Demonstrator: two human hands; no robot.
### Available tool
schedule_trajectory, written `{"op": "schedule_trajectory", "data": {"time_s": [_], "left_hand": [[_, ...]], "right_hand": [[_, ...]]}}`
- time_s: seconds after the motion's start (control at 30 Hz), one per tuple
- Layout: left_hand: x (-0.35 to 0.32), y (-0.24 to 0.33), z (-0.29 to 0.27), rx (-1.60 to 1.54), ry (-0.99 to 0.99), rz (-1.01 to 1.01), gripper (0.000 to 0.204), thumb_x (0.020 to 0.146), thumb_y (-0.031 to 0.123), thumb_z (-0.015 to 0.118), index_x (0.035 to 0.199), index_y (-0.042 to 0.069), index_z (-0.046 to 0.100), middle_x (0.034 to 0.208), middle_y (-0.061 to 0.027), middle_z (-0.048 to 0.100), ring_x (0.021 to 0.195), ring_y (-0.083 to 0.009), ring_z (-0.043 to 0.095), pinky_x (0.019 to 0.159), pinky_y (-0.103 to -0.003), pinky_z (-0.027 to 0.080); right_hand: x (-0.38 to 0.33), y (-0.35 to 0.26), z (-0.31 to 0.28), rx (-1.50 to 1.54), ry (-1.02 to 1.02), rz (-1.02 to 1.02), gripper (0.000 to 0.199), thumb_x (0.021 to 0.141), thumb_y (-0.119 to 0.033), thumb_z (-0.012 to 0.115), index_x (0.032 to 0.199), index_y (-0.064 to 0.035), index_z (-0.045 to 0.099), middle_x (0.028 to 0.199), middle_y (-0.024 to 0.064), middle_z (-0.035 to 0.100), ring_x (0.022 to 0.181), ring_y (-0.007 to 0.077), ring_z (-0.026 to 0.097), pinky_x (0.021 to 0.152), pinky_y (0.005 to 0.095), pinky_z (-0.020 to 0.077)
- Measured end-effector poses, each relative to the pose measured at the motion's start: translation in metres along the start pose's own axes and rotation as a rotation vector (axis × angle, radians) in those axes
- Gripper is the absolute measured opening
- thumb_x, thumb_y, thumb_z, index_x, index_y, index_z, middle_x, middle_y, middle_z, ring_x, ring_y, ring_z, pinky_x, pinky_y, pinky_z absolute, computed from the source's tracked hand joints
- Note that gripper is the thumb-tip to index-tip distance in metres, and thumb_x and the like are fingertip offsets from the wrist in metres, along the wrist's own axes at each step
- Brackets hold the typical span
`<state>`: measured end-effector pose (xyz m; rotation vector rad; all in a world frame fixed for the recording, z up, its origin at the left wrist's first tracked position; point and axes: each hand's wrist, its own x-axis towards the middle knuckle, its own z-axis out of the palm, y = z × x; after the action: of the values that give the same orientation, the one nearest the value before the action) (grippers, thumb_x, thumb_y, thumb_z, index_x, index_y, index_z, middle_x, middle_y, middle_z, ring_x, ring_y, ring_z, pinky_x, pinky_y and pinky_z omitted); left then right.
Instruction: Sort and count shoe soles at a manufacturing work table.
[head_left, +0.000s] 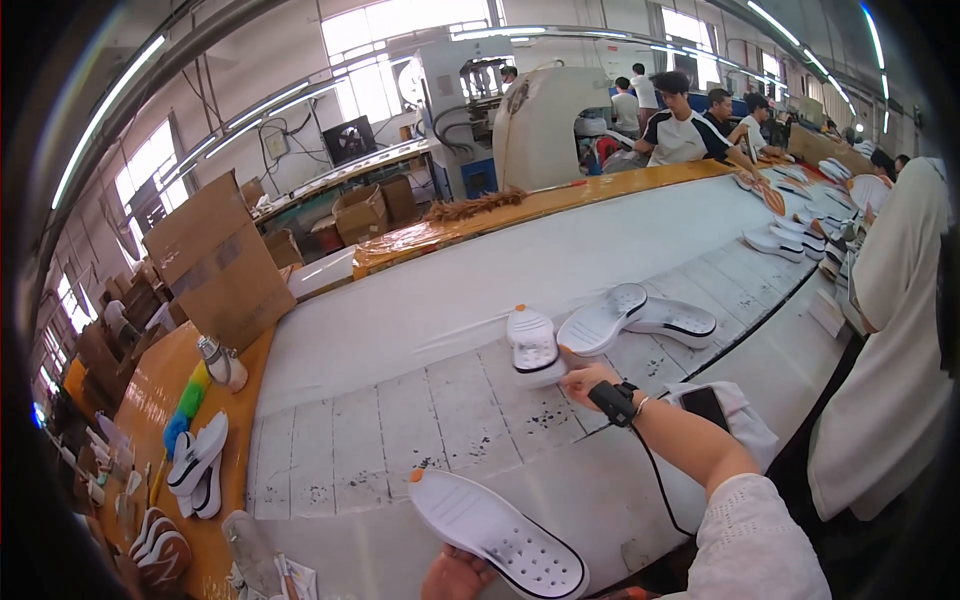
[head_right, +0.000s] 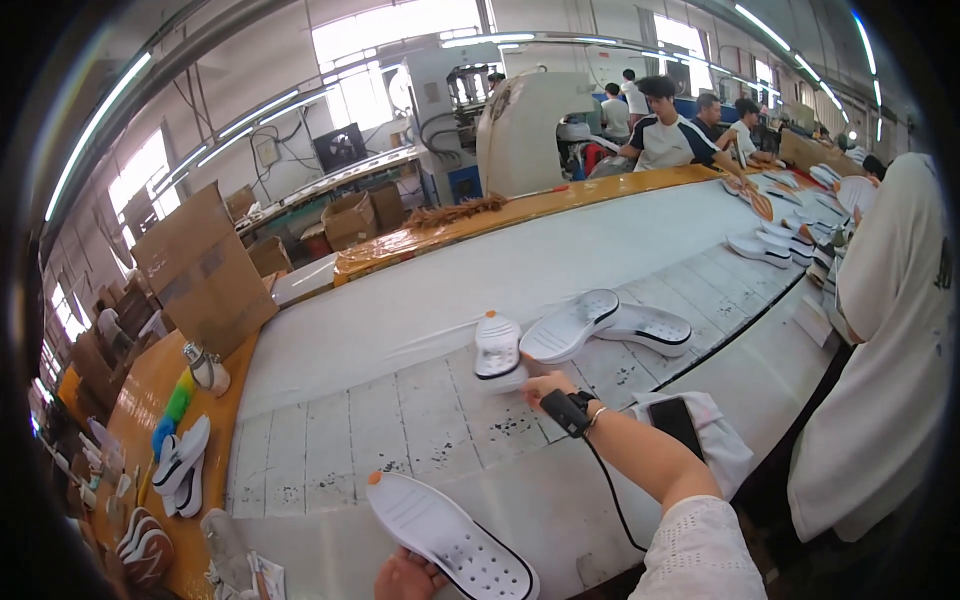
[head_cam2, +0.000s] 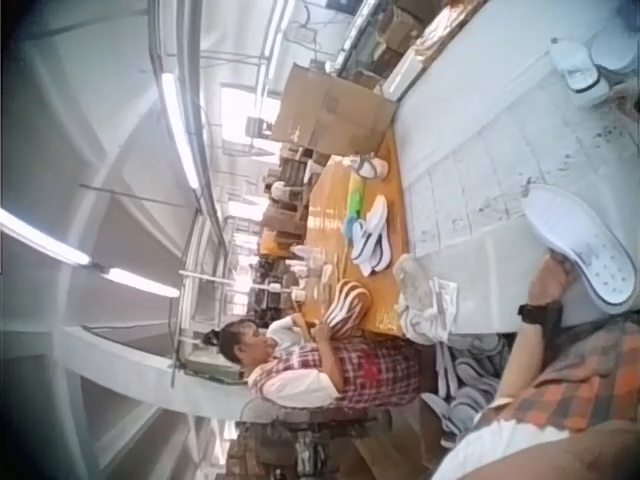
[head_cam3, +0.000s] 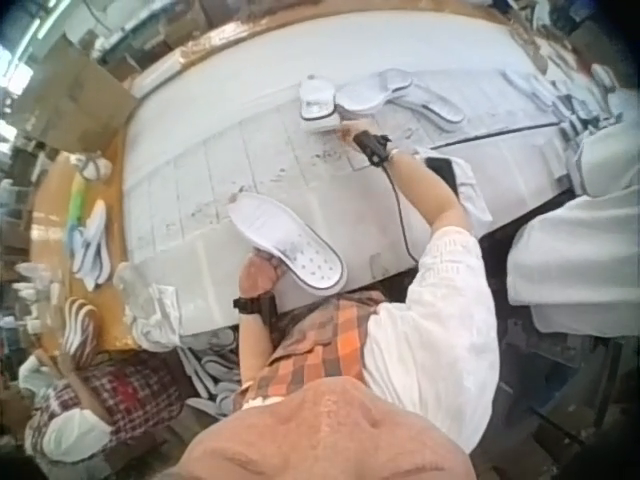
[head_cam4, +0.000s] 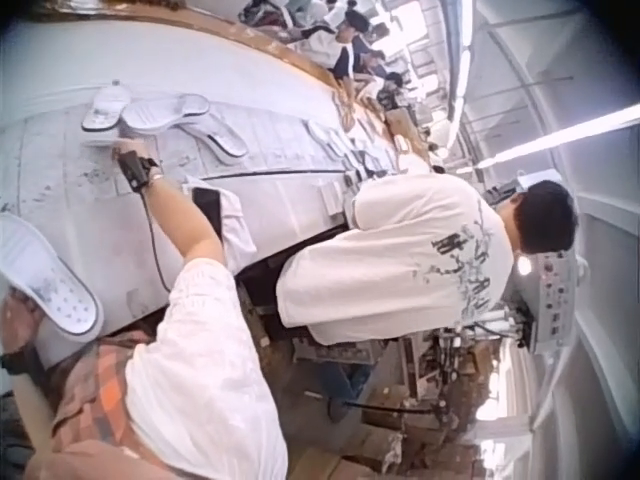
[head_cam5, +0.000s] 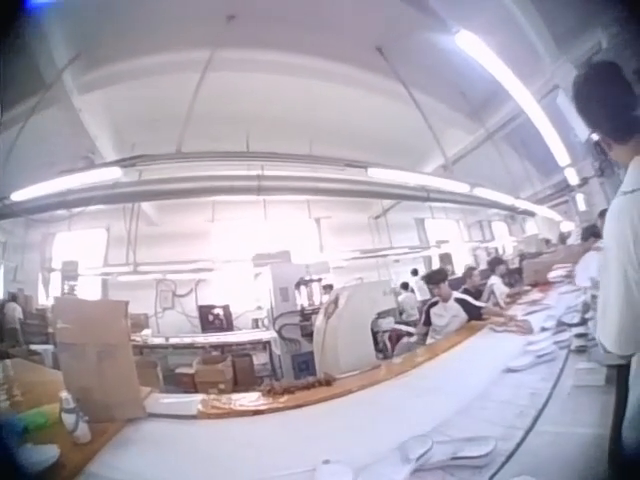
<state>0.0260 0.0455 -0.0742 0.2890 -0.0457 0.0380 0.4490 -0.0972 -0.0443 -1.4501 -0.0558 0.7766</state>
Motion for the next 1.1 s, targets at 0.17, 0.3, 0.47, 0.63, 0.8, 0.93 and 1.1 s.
{"op": "schedule_trajectory", "data": {"time_s": [0.17,0.3,0.47,0.63,0.8,0.93,1.1], "left_hand": [[-0.007,0.003,0.027,0.173,0.028,0.072,0.048,0.085,0.032,0.045,0.125,0.008,0.037,0.124,-0.0157,0.044,0.113,-0.0373,0.041,0.091,-0.054,0.034],[-0.003,0.001,0.038,0.168,0.062,0.088,0.047,0.084,0.029,0.046,0.126,0.008,0.036,0.124,-0.0149,0.045,0.113,-0.0366,0.042,0.089,-0.054,0.035],[-0.006,0.005,0.027,1.044,0.419,-0.231,0.049,0.084,0.025,0.045,0.127,0.007,0.033,0.127,-0.0141,0.041,0.113,-0.0366,0.041,0.088,-0.056,0.035],[-0.002,0.002,0.037,0.172,0.122,0.032,0.056,0.082,0.035,0.051,0.130,0.017,0.031,0.134,-0.0147,0.034,0.116,-0.0367,0.039,0.088,-0.059,0.034],[0.015,0.012,0.039,0.036,0.143,-0.031,0.070,0.081,0.022,0.055,0.136,0.013,0.012,0.134,-0.0132,0.034,0.119,-0.0339,0.038,0.093,-0.053,0.034],[-0.003,0.010,0.048,0.256,0.298,0.051,0.063,0.083,0.032,0.048,0.134,0.012,0.019,0.132,-0.0179,0.035,0.117,-0.0381,0.037,0.093,-0.055,0.031],[0.003,0.003,0.043,0.208,0.284,0.049,0.061,0.082,0.030,0.050,0.133,0.011,0.021,0.130,-0.0174,0.037,0.117,-0.0378,0.039,0.092,-0.054,0.032]], "right_hand": [[-0.097,-0.033,0.066,0.221,-0.248,-0.008,0.035,0.073,0.002,0.056,0.107,-0.0005,0.048,0.093,0.0086,0.053,0.077,0.0153,0.054,0.063,0.0273,0.0473],[-0.042,-0.032,0.007,-0.231,0.269,-0.518,0.033,0.068,-0.006,0.058,0.100,0.0002,0.054,0.094,0.0093,0.053,0.076,0.0179,0.053,0.066,0.0300,0.0467],[0.018,-0.049,-0.161,-0.829,1.205,-0.442,0.054,0.066,-0.026,0.062,0.108,0.0056,0.050,0.112,0.0237,0.050,0.107,0.0363,0.044,0.092,0.0421,0.0338],[0.029,-0.024,-0.303,-0.755,1.023,-0.024,0.076,0.065,-0.051,0.060,0.111,0.0082,0.048,0.121,0.0259,0.045,0.113,0.0380,0.043,0.094,0.0401,0.0357],[0.036,-0.017,-0.363,-0.523,0.643,-0.205,0.049,0.069,-0.041,0.062,0.098,-0.0020,0.056,0.094,0.0154,0.061,0.085,0.0321,0.057,0.075,0.0372,0.0473],[-0.042,-0.042,-0.138,0.524,0.495,0.083,0.027,0.072,-0.030,0.060,0.088,-0.0079,0.057,0.072,0.0058,0.059,0.059,0.0170,0.056,0.043,0.0199,0.0458],[-0.116,-0.048,-0.054,1.028,0.056,0.172,0.037,0.076,-0.028,0.055,0.095,0.0035,0.053,0.080,0.0124,0.058,0.068,0.0212,0.059,0.054,0.0253,0.0521]]}}
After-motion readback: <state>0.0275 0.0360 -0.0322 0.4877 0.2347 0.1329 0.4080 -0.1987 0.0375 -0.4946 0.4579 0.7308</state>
